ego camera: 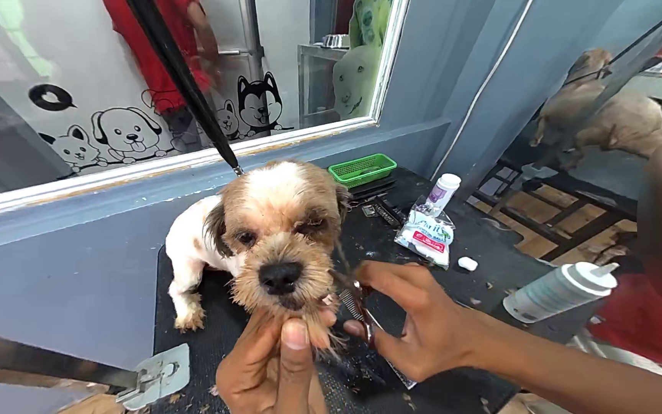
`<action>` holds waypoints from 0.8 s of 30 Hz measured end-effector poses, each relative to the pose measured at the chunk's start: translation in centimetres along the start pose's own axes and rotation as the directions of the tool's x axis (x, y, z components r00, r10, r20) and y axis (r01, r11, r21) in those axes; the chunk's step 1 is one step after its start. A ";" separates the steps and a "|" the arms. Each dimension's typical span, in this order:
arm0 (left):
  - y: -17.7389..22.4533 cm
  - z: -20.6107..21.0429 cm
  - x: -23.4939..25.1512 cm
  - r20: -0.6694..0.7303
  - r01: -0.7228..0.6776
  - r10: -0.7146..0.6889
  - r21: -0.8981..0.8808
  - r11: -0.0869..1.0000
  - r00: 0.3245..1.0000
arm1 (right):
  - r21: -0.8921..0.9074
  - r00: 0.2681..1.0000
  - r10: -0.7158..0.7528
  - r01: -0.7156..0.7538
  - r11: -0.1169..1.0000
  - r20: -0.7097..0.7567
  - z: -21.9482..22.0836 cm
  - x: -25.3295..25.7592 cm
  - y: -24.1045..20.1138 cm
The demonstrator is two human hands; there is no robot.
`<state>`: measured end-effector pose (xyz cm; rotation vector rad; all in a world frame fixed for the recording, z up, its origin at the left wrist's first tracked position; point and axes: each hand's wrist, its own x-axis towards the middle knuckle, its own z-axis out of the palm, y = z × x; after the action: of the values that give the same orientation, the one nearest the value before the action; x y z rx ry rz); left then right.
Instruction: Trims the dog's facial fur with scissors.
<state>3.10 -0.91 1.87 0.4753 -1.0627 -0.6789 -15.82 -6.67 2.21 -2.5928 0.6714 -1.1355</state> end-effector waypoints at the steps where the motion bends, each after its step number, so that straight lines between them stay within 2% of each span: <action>1: 0.0 -0.1 0.0 0.003 0.001 -0.001 0.004 1.000 1.000 | 0.001 1.000 -0.003 0.003 1.000 0.000 0.3 0.0 0.1; 11: 0.3 -0.5 -0.1 0.033 0.042 -0.042 -0.009 0.999 0.999 | 0.040 0.997 0.054 -0.052 0.998 -0.052 0.7 -0.4 1.3; 14: 0.3 -0.6 -0.1 0.037 0.043 -0.042 -0.010 0.999 0.998 | 0.014 0.999 0.029 -0.028 1.000 -0.046 0.3 -0.6 1.1; 17: 0.4 -0.5 -0.1 0.029 0.057 -0.057 -0.024 0.998 0.998 | -0.072 0.998 0.012 -0.016 0.997 -0.058 0.0 -0.5 1.2; 20: 0.5 -0.4 -0.1 0.036 0.060 -0.060 -0.013 0.998 0.998 | -0.188 0.987 0.030 -0.060 0.980 -0.160 -0.2 -0.5 1.2; 24: 0.8 -0.1 0.0 0.036 0.074 -0.073 -0.029 0.997 0.997 | -0.396 0.968 -0.043 -0.060 0.916 -0.246 -1.0 -0.3 1.6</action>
<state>3.40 -0.34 2.36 0.4794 -1.0704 -0.7698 -17.27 -7.95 2.12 -2.7899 1.0725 -1.4750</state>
